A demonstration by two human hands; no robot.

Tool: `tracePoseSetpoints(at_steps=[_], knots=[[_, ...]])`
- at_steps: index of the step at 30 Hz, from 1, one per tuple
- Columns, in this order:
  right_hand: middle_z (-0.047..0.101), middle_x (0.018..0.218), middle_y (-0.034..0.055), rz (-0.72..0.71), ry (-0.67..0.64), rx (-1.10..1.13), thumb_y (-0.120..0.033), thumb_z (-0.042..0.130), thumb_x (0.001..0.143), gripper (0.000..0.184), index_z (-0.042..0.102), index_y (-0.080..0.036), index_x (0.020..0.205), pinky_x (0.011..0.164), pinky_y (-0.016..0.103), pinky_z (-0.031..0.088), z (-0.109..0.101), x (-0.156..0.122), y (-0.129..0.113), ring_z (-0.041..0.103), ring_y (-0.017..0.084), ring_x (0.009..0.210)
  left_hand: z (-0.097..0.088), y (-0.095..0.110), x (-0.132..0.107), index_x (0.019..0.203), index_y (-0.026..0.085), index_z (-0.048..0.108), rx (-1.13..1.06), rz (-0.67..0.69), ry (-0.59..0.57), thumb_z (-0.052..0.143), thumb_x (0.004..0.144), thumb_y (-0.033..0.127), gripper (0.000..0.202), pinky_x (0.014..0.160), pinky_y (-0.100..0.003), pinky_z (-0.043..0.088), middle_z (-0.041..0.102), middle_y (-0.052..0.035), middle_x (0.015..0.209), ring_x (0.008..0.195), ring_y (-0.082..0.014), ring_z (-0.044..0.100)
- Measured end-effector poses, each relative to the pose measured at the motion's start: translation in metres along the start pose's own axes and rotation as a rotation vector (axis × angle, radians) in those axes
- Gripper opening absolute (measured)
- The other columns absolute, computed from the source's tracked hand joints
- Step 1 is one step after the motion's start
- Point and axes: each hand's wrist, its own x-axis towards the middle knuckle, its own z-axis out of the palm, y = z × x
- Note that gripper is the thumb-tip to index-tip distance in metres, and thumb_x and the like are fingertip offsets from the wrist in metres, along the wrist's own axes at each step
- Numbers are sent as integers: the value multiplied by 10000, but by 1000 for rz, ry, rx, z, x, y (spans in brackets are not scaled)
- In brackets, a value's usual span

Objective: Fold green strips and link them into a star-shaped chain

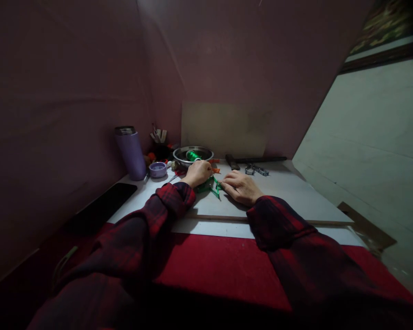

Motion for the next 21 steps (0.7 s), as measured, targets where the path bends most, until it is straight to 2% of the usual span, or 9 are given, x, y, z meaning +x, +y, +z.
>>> tracePoseSetpoints(at_steps=[13,21], knots=[[682,906,81,10,4,14,-332,390,923,369,716,-177,849,794,345,432,-1,0,-1,538,200,886,-3,-7,-6,799,175,725,-8,33,4,558,760,266,194,740,-268,477,699,-78,826,782,-185,628],[680,903,79,8,5,6,-340,391,922,367,711,-188,828,792,353,429,-1,0,0,535,199,880,-13,-8,-14,891,244,729,3,133,-36,530,801,275,220,768,-264,461,712,-35,899,858,-185,624]])
